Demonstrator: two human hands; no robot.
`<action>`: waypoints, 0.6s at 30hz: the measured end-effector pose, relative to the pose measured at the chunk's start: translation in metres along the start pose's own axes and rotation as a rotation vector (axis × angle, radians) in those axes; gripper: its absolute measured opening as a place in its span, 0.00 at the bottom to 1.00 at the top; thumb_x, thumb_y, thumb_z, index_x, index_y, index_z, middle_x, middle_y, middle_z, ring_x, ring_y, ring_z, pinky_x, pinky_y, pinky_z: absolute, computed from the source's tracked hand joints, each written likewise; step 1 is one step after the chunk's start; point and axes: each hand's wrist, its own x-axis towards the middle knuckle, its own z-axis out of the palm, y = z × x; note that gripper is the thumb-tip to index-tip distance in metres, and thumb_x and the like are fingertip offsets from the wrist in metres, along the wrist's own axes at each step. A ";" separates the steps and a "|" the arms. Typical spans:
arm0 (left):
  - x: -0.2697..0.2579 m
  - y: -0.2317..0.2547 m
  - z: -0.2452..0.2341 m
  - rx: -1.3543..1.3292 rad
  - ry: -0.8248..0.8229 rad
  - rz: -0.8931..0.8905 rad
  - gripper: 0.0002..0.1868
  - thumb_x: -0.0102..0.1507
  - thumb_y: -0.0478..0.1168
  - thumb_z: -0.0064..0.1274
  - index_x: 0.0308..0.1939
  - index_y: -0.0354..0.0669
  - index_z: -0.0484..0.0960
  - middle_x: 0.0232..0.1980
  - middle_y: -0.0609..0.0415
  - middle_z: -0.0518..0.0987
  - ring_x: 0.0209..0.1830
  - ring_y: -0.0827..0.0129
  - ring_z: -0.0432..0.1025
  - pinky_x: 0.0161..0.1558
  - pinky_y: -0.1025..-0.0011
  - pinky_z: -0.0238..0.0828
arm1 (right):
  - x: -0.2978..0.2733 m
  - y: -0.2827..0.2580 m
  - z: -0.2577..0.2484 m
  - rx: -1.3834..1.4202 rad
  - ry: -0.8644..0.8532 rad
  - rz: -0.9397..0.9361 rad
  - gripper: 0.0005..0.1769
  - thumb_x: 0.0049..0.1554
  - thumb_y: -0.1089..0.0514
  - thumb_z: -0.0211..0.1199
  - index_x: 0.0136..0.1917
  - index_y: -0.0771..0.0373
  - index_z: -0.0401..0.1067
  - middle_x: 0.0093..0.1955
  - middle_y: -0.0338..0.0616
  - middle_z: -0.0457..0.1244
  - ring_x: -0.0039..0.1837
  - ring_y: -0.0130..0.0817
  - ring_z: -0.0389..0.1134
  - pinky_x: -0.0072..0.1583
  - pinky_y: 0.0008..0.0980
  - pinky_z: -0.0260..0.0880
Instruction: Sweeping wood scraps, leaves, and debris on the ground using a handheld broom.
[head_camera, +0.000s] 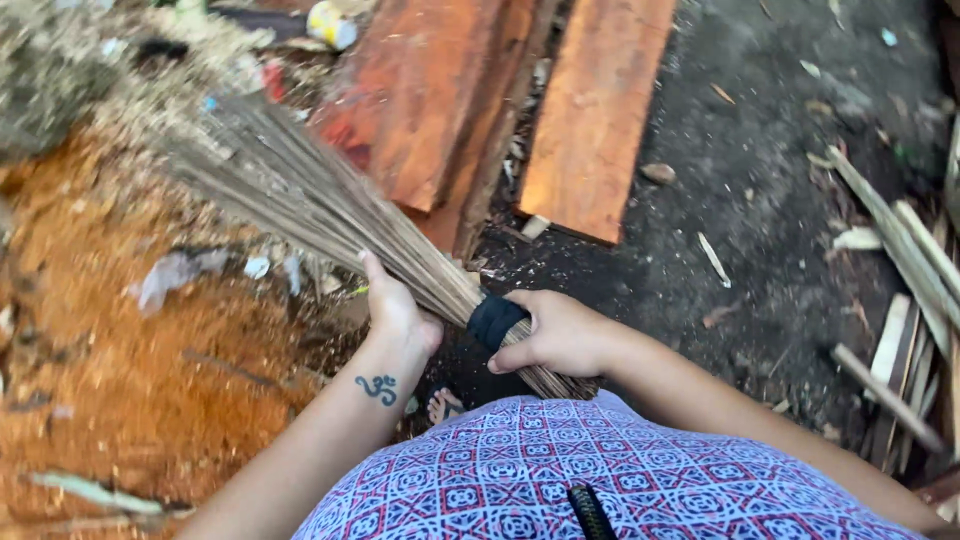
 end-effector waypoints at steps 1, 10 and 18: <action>0.002 -0.009 0.015 0.070 -0.058 -0.027 0.49 0.63 0.78 0.21 0.50 0.36 0.76 0.43 0.35 0.78 0.42 0.41 0.74 0.50 0.41 0.73 | -0.005 0.009 -0.012 0.041 0.030 0.008 0.34 0.38 0.52 0.76 0.57 0.65 0.76 0.46 0.44 0.73 0.48 0.31 0.72 0.54 0.30 0.72; 0.012 -0.217 0.175 0.337 -0.328 -0.236 0.36 0.62 0.74 0.40 0.51 0.46 0.77 0.45 0.46 0.79 0.49 0.53 0.75 0.57 0.49 0.72 | -0.056 0.170 -0.159 0.295 0.388 -0.045 0.32 0.39 0.55 0.77 0.56 0.68 0.76 0.48 0.40 0.71 0.50 0.29 0.71 0.55 0.28 0.70; 0.063 -0.425 0.284 0.677 -0.400 -0.430 0.17 0.59 0.45 0.63 0.46 0.41 0.80 0.41 0.51 0.80 0.39 0.62 0.76 0.46 0.61 0.74 | -0.128 0.304 -0.286 0.568 0.566 0.158 0.35 0.41 0.54 0.74 0.60 0.70 0.74 0.50 0.49 0.73 0.50 0.34 0.73 0.55 0.32 0.73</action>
